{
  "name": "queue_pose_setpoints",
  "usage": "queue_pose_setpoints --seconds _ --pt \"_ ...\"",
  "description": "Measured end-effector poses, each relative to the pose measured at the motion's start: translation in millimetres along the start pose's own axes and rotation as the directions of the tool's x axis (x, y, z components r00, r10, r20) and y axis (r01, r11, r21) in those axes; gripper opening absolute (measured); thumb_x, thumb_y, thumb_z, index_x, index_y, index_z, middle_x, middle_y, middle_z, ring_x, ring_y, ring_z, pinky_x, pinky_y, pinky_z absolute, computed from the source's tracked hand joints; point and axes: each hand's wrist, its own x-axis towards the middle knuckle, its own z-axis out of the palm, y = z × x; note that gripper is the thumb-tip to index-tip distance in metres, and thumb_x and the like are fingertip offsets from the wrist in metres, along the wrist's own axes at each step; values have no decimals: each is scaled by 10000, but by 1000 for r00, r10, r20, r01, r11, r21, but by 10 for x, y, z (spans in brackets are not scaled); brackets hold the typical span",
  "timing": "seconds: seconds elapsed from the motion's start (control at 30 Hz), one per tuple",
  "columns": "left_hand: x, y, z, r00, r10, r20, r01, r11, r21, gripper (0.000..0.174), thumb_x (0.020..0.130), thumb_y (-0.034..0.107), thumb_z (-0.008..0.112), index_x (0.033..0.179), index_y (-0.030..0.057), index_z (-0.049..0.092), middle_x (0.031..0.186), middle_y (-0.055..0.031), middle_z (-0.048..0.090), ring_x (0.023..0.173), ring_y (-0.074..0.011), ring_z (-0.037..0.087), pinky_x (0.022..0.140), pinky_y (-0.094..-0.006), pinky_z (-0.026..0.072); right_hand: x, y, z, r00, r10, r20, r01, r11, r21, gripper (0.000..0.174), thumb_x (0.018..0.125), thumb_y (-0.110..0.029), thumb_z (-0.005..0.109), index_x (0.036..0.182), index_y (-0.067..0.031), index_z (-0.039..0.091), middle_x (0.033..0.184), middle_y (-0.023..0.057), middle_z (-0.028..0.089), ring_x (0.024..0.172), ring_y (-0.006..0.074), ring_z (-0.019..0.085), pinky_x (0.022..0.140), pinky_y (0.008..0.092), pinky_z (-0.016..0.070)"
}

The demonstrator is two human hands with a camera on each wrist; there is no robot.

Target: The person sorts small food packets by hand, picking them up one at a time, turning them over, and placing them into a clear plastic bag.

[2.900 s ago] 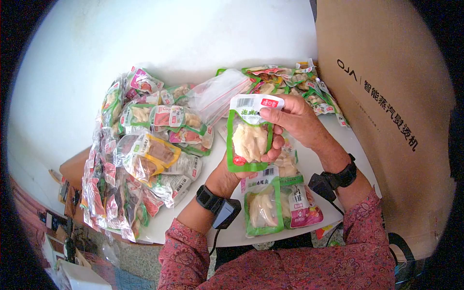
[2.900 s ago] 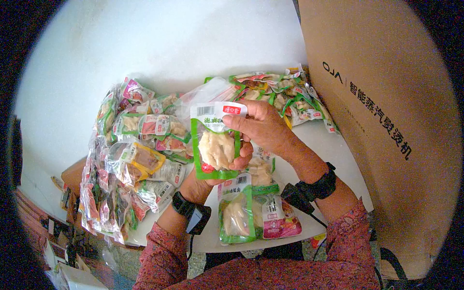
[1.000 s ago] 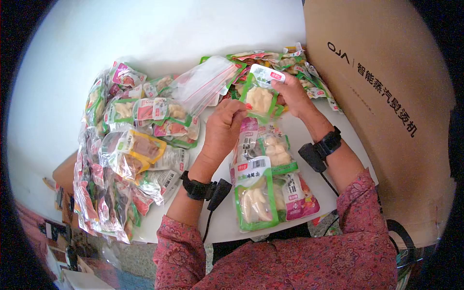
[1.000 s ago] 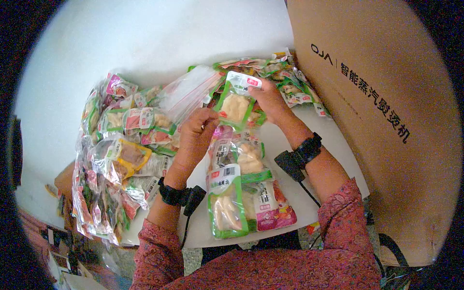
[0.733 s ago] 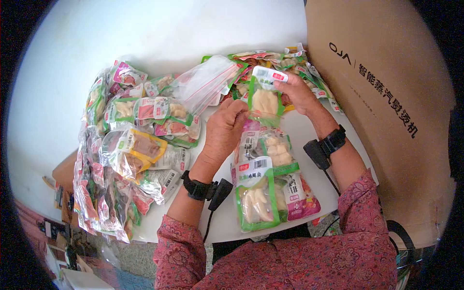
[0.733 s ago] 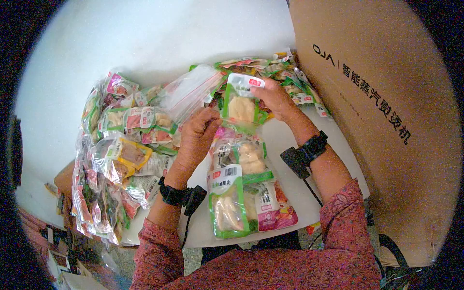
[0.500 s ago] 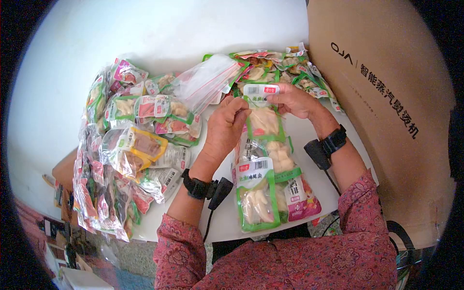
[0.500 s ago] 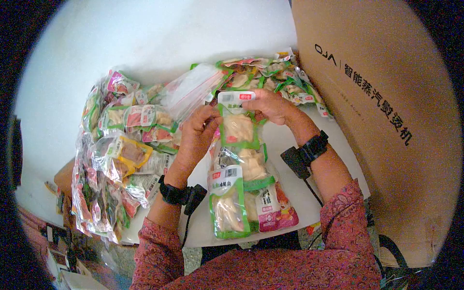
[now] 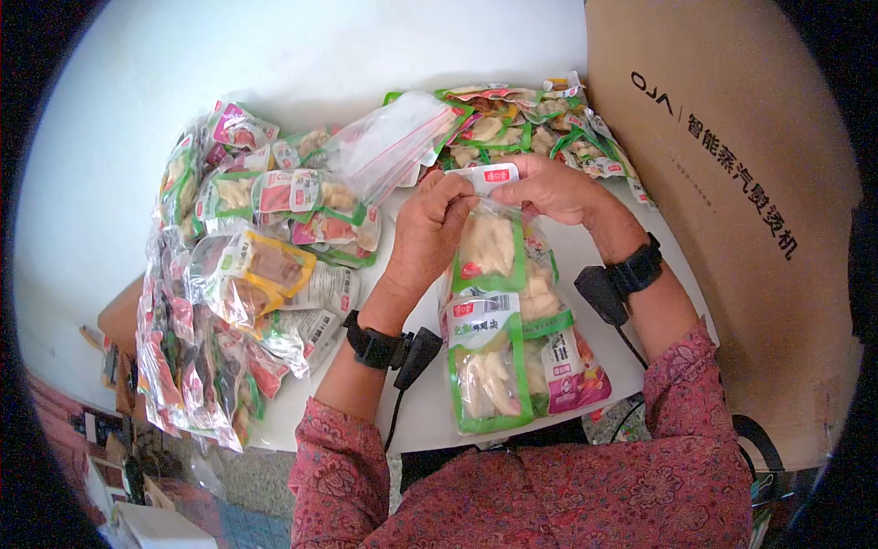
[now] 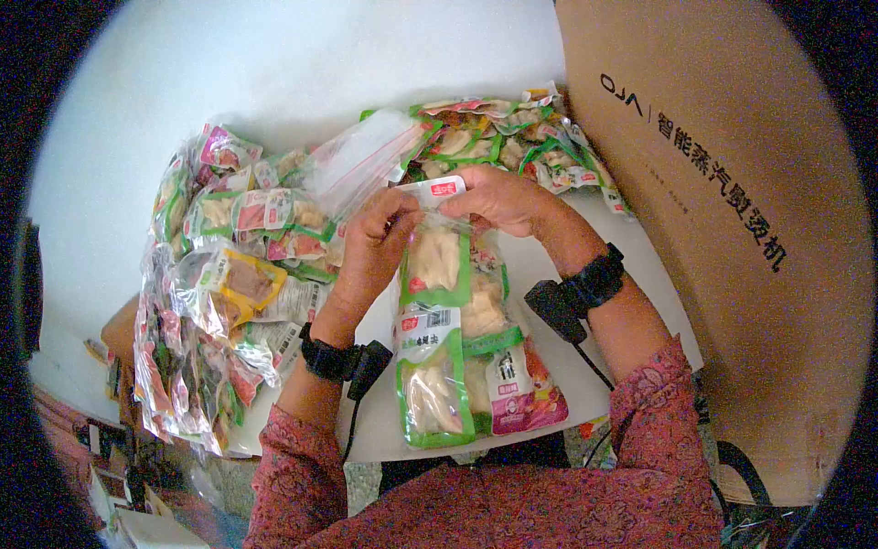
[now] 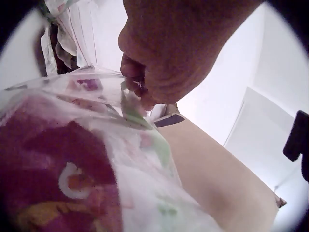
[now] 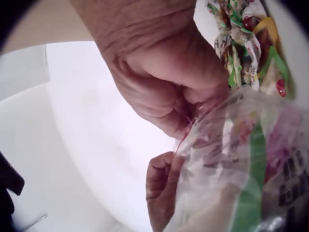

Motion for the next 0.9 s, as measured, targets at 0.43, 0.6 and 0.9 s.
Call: queue_pose_setpoints --seconds 0.43,0.6,0.9 --pt "25 82 -46 995 71 -67 -75 996 -50 98 733 -9 571 786 42 507 701 -88 486 653 -237 504 582 -306 413 -121 -67 104 968 1 250 76 952 -297 527 832 -470 485 1111 -27 541 1017 71 570 919 143 505 832 277 388" --pt "42 133 -84 996 84 -20 -84 996 -23 90 734 -20 566 783 35 514 717 -90 501 655 -233 507 584 -303 415 -167 -148 52 921 123 369 95 849 -520 528 841 -449 482 1150 -22 502 1088 77 545 986 144 482 872 289 376" --pt "-63 -194 -57 982 -147 116 149 989 -7 244 766 141 609 974 52 519 899 -106 528 797 -203 527 618 -291 437 -210 -265 -252 861 490 -135 -468 659 -589 691 751 -606 483 1127 -26 490 981 174 560 774 209 611 626 312 514"
